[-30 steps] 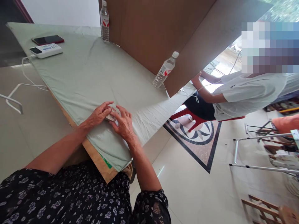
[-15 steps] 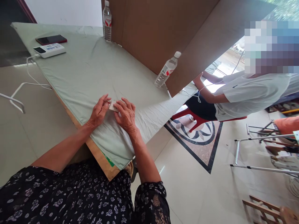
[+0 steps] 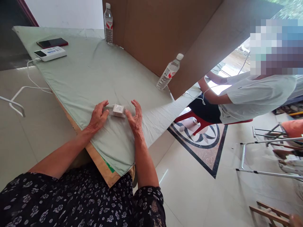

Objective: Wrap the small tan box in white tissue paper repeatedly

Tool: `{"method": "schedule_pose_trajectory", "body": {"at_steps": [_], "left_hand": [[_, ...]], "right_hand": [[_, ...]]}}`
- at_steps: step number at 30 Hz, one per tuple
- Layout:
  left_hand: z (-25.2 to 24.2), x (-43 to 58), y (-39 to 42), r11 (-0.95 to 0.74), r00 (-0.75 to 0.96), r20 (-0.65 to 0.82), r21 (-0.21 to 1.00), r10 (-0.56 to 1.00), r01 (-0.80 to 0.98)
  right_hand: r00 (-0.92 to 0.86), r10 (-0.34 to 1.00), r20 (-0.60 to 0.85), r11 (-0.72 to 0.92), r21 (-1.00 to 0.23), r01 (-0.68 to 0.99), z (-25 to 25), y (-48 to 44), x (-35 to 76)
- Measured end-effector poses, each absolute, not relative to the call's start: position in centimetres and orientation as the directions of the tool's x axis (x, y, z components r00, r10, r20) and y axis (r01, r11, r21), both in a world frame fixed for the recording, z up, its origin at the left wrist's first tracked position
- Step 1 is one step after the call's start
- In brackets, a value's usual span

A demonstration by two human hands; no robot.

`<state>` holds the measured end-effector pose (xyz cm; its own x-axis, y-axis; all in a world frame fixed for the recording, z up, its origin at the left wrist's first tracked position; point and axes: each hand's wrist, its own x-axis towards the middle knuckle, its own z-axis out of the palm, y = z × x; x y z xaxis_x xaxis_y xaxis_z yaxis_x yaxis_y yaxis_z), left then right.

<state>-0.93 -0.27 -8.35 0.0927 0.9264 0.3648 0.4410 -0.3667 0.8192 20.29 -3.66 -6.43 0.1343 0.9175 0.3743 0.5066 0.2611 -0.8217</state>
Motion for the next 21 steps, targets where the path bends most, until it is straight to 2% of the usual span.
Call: {"method": "schedule_pose_trajectory", "body": {"at_steps": [3,5,13,21], "left_hand": [[-8.0,-1.0,-0.6,-0.419,0.146,0.399,0.781,0.905,0.463],[-7.8,-0.9,-0.8,-0.462,0.201,0.418,0.755,0.886,0.466],[-7.5,-0.1,-0.8,-0.576,0.347,0.461,0.686,0.817,0.444],[-7.6,-0.2,-0.5,-0.587,0.334,0.482,0.653,0.81,0.479]], "right_hand": [[0.091,0.963,0.254,0.184,-0.864,0.468,-7.0,-3.7,20.6],[0.033,0.974,0.224,0.181,-0.859,0.478,-7.2,-3.5,20.5],[-0.062,0.968,0.244,0.245,-0.856,0.455,-7.2,-2.0,19.7],[-0.074,0.956,0.285,0.286,-0.842,0.457,-7.2,-2.0,19.1]]}}
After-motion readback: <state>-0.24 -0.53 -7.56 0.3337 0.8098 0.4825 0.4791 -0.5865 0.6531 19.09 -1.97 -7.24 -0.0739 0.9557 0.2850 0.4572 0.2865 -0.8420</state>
